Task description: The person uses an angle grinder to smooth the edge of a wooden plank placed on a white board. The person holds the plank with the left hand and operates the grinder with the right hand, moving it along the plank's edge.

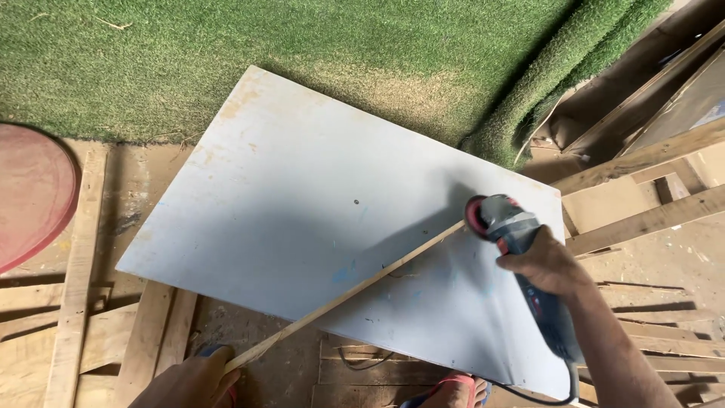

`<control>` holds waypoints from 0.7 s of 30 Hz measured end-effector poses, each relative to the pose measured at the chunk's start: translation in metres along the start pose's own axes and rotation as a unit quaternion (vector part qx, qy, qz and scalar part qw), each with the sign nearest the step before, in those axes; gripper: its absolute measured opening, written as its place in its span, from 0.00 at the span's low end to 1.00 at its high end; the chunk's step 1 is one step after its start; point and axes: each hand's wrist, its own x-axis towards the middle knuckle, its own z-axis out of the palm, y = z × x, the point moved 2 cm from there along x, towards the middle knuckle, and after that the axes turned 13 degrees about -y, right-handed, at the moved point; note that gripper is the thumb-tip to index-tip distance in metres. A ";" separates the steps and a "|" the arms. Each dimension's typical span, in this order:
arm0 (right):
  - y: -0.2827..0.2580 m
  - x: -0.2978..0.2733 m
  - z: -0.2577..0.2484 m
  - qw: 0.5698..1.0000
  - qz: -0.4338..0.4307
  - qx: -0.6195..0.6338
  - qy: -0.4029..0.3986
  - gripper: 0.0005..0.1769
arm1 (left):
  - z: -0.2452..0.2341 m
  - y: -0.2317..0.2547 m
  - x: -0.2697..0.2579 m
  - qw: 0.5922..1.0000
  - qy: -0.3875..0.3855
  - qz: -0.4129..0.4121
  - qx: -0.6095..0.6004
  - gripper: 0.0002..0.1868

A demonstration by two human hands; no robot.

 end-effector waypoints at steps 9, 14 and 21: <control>-0.013 -0.049 0.043 0.992 -0.038 -0.088 -0.087 0.39 | 0.004 -0.012 0.025 0.999 -0.023 -0.023 -0.006 0.12; -0.005 -0.018 0.023 0.995 -0.019 -0.043 -0.089 0.45 | 0.001 -0.009 0.030 0.997 -0.061 -0.034 -0.012 0.11; 0.016 0.034 -0.014 0.999 -0.024 0.024 0.003 0.25 | -0.003 -0.005 0.023 0.997 -0.062 -0.046 -0.028 0.12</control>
